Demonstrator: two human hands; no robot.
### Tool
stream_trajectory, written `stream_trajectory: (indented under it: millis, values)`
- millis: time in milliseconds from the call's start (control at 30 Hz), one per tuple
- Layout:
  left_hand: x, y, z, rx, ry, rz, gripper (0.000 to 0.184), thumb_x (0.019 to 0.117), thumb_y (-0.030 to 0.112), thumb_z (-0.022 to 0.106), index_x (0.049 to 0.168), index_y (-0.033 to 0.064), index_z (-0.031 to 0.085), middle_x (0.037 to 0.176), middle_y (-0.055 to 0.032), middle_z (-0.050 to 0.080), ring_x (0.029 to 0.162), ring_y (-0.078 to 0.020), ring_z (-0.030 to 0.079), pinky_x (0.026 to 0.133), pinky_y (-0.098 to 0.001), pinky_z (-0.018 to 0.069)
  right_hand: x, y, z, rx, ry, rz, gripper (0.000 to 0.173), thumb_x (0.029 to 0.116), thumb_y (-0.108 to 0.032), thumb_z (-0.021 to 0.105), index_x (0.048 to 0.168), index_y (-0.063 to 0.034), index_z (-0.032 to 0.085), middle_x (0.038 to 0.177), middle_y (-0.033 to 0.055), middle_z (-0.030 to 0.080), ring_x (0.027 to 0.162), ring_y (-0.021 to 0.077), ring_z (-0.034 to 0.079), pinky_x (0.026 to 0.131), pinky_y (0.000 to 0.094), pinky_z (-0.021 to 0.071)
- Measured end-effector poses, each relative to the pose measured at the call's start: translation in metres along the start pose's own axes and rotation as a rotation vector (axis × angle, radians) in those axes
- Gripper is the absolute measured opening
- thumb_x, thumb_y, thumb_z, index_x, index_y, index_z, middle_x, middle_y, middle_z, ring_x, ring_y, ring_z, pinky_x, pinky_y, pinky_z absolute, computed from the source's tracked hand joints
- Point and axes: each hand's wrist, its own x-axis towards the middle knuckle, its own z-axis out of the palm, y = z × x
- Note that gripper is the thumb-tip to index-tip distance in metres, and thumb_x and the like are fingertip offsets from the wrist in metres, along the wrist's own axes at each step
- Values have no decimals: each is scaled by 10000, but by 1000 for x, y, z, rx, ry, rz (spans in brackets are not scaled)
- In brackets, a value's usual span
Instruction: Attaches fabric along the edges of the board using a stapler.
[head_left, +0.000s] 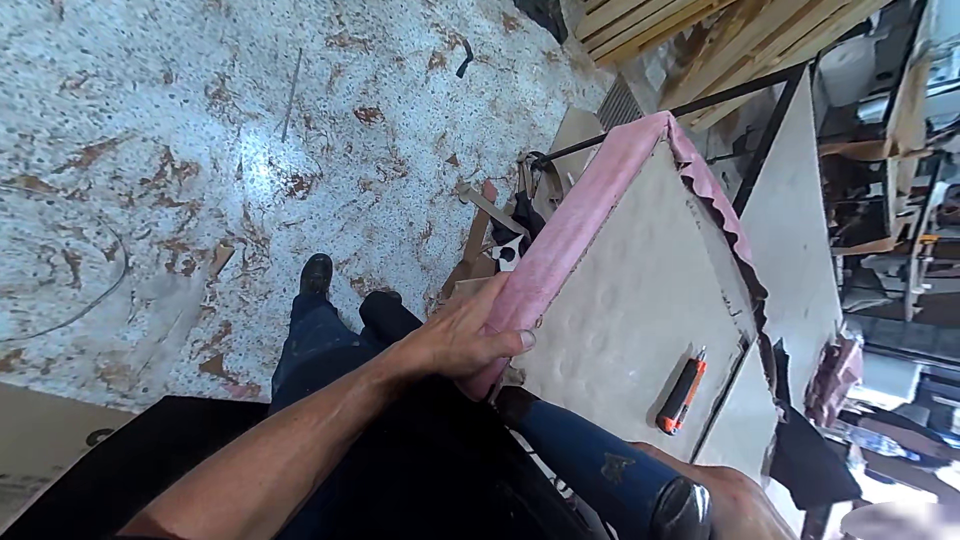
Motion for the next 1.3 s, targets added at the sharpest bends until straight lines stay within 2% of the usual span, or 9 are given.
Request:
stream_trajectory:
  millis: [167, 333, 500, 567, 700, 867, 1000, 1100, 1300]
  values:
    - [1, -1, 2, -2, 8, -4, 876, 883, 602, 544, 1578, 118, 321, 1097, -83, 723, 954, -175, 718, 812, -483, 599, -1, 0, 2, 10, 3, 22, 271, 837, -309, 766, 1062, -158, 770, 808, -11, 758, 733, 22, 711, 614, 261, 584]
    - [1, 1, 2, 4, 6, 3, 832, 901, 572, 556, 1566, 124, 336, 1065, -72, 723, 941, -166, 716, 808, -471, 600, 4, -10, 0, -10, -81, 138, 258, 835, -298, 762, 1008, -108, 761, 770, 16, 744, 705, 73, 714, 604, 316, 581]
    - [2, 2, 1, 25, 16, 13, 816, 895, 543, 562, 1555, 110, 352, 1012, -64, 724, 879, -149, 717, 757, -442, 604, 4, -3, 0, -4, -94, 132, 246, 788, -328, 769, 968, -163, 744, 747, -24, 716, 682, 84, 700, 562, 365, 567]
    - [1, 4, 1, 24, 11, 3, 854, 897, 569, 555, 1577, 107, 325, 1123, -76, 715, 981, -142, 706, 847, -441, 597, -2, 8, 0, 28, -41, 106, 249, 801, -344, 770, 963, -159, 732, 757, -38, 714, 688, 48, 693, 568, 329, 572]
    - [0, 3, 0, 12, -4, -41, 891, 883, 585, 557, 1584, 95, 303, 1181, -101, 702, 1036, -172, 699, 885, -469, 584, -9, 24, -5, 124, 139, 42, 305, 788, -232, 782, 949, 15, 706, 786, 65, 737, 742, 16, 693, 693, 197, 556]
    - [1, 1, -1, 32, -16, -32, 874, 905, 625, 503, 1589, 123, 296, 1234, -90, 680, 1075, -171, 685, 904, -482, 578, -5, 16, -3, 74, 82, 28, 278, 858, -343, 773, 1061, -153, 751, 835, -23, 755, 763, 10, 710, 642, 263, 598]
    - [-1, -5, 0, 48, -15, 8, 801, 997, 648, 291, 1596, 117, 285, 1315, -102, 651, 1138, -185, 670, 944, -503, 561, -1, 19, 6, 50, 79, -49, 328, 868, -391, 749, 1155, -233, 733, 866, -53, 750, 756, 1, 699, 610, 258, 582]
    - [-2, -7, 1, 35, -5, 1, 696, 1051, 553, 195, 1607, 143, 281, 1368, -97, 630, 1208, -177, 644, 1016, -489, 531, 1, 18, 9, 37, 80, -66, 342, 873, -408, 741, 1175, -248, 725, 869, -56, 749, 758, 2, 699, 606, 262, 581]
    - [-1, -11, 4, 8, 75, 64, 597, 1076, 425, 224, 1573, 123, 360, 1229, -87, 694, 1074, -141, 688, 928, -418, 570, 1, 18, 11, -4, 64, -17, 304, 824, -394, 739, 1053, -194, 736, 785, -46, 717, 685, 29, 682, 545, 296, 558]
